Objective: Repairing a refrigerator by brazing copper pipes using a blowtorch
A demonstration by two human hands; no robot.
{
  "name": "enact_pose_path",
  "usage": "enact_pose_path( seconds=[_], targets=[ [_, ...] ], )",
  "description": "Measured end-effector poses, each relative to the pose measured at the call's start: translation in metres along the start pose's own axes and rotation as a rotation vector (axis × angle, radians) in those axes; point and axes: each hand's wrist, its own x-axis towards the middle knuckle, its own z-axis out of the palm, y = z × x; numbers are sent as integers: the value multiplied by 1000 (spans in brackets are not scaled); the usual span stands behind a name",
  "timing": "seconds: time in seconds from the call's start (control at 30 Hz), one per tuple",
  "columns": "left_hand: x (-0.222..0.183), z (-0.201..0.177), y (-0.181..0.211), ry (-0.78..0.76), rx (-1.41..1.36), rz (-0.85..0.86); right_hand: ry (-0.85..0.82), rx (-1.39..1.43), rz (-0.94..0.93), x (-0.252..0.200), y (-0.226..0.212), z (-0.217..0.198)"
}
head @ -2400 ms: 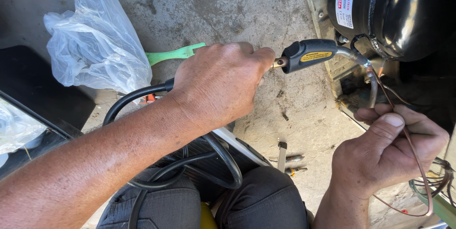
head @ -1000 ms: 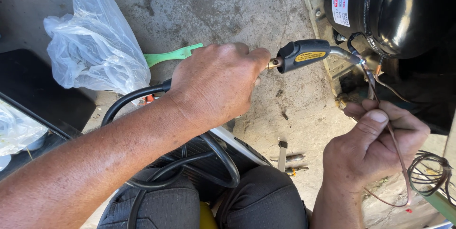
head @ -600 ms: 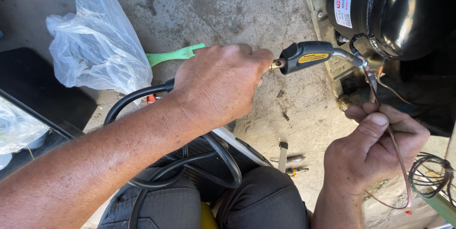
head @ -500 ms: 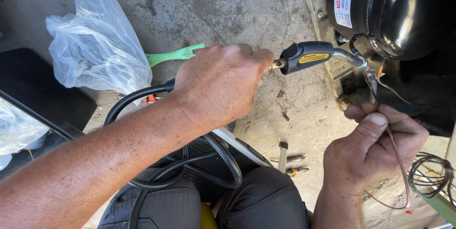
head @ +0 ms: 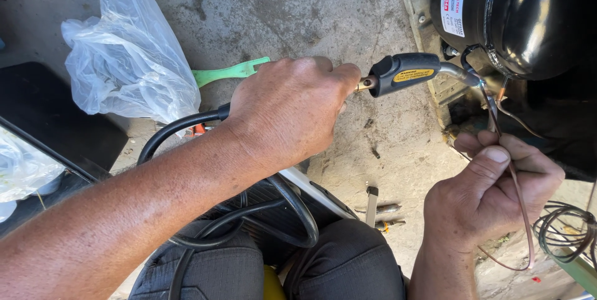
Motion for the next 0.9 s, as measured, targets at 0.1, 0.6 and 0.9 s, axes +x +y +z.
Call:
enact_pose_path(
  seconds=[0.1, 0.6, 0.9],
  targets=[
    [1, 1, 0, 4, 0, 10, -9, 3, -11, 0, 2, 0],
    [0, 0, 1, -6, 6, 2, -16, -46, -26, -3, 4, -1],
    [1, 1, 1, -12, -3, 11, -7, -34, -21, -3, 8, -3]
  ],
)
